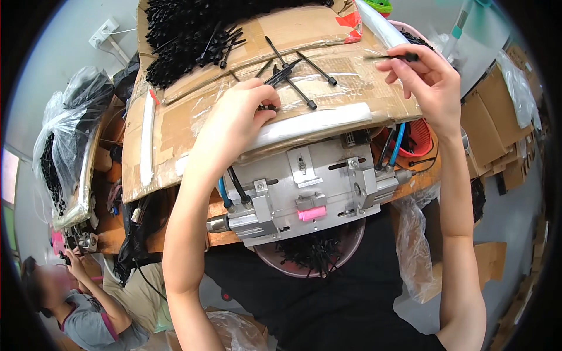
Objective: The person repeatedly picks up black cable ties from a cardboard box and inserts them into a metal jig on the table. They use a pink tool to secure or adjust the ties within the jig, then remove the ties and place them into a pink bowl below. The process is repeated continuously throughout the clip.
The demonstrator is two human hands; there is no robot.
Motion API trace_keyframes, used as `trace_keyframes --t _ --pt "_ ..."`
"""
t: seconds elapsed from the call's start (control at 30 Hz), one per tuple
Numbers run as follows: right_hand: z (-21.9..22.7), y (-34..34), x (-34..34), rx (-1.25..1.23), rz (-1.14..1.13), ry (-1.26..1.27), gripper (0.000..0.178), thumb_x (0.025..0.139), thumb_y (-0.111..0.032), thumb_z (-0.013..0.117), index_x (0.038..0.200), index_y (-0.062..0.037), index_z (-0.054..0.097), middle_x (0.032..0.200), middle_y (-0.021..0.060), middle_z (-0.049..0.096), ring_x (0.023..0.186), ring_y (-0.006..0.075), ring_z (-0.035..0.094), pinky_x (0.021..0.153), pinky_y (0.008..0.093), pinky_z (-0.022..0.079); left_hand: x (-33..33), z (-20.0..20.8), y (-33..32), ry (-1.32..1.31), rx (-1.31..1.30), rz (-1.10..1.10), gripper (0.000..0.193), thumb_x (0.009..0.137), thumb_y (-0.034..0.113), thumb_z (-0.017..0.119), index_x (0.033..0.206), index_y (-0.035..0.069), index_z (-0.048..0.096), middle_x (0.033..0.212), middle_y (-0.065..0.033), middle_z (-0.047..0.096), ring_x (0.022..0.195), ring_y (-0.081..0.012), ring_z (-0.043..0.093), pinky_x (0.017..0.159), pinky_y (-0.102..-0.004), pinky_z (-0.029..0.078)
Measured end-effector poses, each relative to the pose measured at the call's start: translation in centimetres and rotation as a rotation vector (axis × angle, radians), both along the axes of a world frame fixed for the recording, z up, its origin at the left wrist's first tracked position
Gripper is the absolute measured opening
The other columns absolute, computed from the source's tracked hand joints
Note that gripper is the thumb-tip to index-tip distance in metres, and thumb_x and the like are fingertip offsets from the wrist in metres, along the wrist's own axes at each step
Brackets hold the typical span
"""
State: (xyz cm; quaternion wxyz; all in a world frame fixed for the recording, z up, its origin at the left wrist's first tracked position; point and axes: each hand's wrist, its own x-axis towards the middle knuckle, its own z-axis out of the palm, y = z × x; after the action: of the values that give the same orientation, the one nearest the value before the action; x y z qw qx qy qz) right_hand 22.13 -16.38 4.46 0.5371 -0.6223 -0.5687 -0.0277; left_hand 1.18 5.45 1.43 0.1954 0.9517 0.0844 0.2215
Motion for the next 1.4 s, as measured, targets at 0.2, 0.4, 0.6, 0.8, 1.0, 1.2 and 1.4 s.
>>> trace_keyframes --t 0.2,0.4,0.6,0.8,1.0,1.2,1.4 --pt "-0.5 -1.1 -0.4 0.133 0.013 0.298 0.034 0.099 -0.025 0.061 0.113 0.0058 0.063 0.098 0.0161 0.073 0.083 0.0178 0.072 0.056 0.0212 0.052 0.2 2.3 0.9 -0.059 -0.400 -0.010 0.015 0.090 0.010 0.067 0.104 0.004 0.068 0.094 -0.0035 0.066 0.083 -0.0129 0.058 0.077 -0.0272 0.048" --pt "0.2 -2.3 1.8 0.112 0.052 0.558 0.033 0.100 -0.027 0.058 0.114 0.0027 0.062 0.097 0.0174 0.073 0.082 0.0203 0.073 0.057 0.0206 0.052 -1.7 3.1 3.3 -0.089 -1.071 0.003 0.020 0.098 0.013 0.061 0.116 0.004 0.062 0.103 0.0004 0.061 0.086 -0.0047 0.050 0.081 -0.0203 0.045" --pt "-0.3 -2.9 0.1 0.119 0.043 0.596 0.040 0.102 -0.032 0.054 0.118 0.0044 0.059 0.110 0.0202 0.070 0.102 0.0226 0.070 0.069 0.0237 0.055 -6.0 0.5 -6.1 -0.312 -0.274 0.173 0.033 0.087 -0.005 0.061 0.119 0.002 0.063 0.093 -0.0009 0.056 0.081 -0.0094 0.050 0.078 -0.0236 0.045" --pt "-1.5 -4.2 -3.3 0.067 0.207 0.715 0.041 0.104 -0.029 0.049 0.128 0.0047 0.054 0.117 0.0224 0.066 0.107 0.0254 0.068 0.072 0.0264 0.058 -10.2 -8.5 -19.7 0.053 0.052 0.272 0.071 0.076 -0.007 0.064 0.143 -0.010 0.040 0.098 -0.0130 0.056 0.085 -0.0237 0.053 0.080 -0.0327 0.047" --pt "-1.7 -6.1 -4.6 0.118 0.204 0.700 0.034 0.103 -0.022 0.051 0.123 0.0050 0.056 0.112 0.0228 0.067 0.103 0.0287 0.069 0.067 0.0264 0.058 -8.7 -10.4 -20.4 0.200 0.105 0.265 0.074 0.074 -0.007 0.060 0.144 -0.011 0.037 0.105 -0.0130 0.053 0.090 -0.0244 0.052 0.084 -0.0325 0.047" --pt "-4.5 -7.4 -9.2 0.036 0.058 0.371 0.030 0.087 0.002 0.066 0.117 0.0064 0.060 0.101 0.0180 0.069 0.086 0.0229 0.068 0.066 0.0283 0.057 -8.9 -10.2 -19.8 0.214 -0.013 0.231 0.070 0.080 -0.008 0.062 0.145 -0.008 0.036 0.107 -0.0151 0.053 0.096 -0.0296 0.051 0.089 -0.0372 0.046" --pt "-12.9 -8.3 -16.6 -0.181 0.095 -0.064 0.064 0.071 0.013 0.073 0.132 0.0080 0.052 0.085 0.0147 0.061 0.072 0.0258 0.060 0.062 0.0349 0.049 -6.3 -3.2 -11.5 -0.084 0.164 0.335 0.053 0.086 0.003 0.063 0.138 0.002 0.050 0.110 -0.0183 0.054 0.100 -0.0339 0.053 0.089 -0.0427 0.045"
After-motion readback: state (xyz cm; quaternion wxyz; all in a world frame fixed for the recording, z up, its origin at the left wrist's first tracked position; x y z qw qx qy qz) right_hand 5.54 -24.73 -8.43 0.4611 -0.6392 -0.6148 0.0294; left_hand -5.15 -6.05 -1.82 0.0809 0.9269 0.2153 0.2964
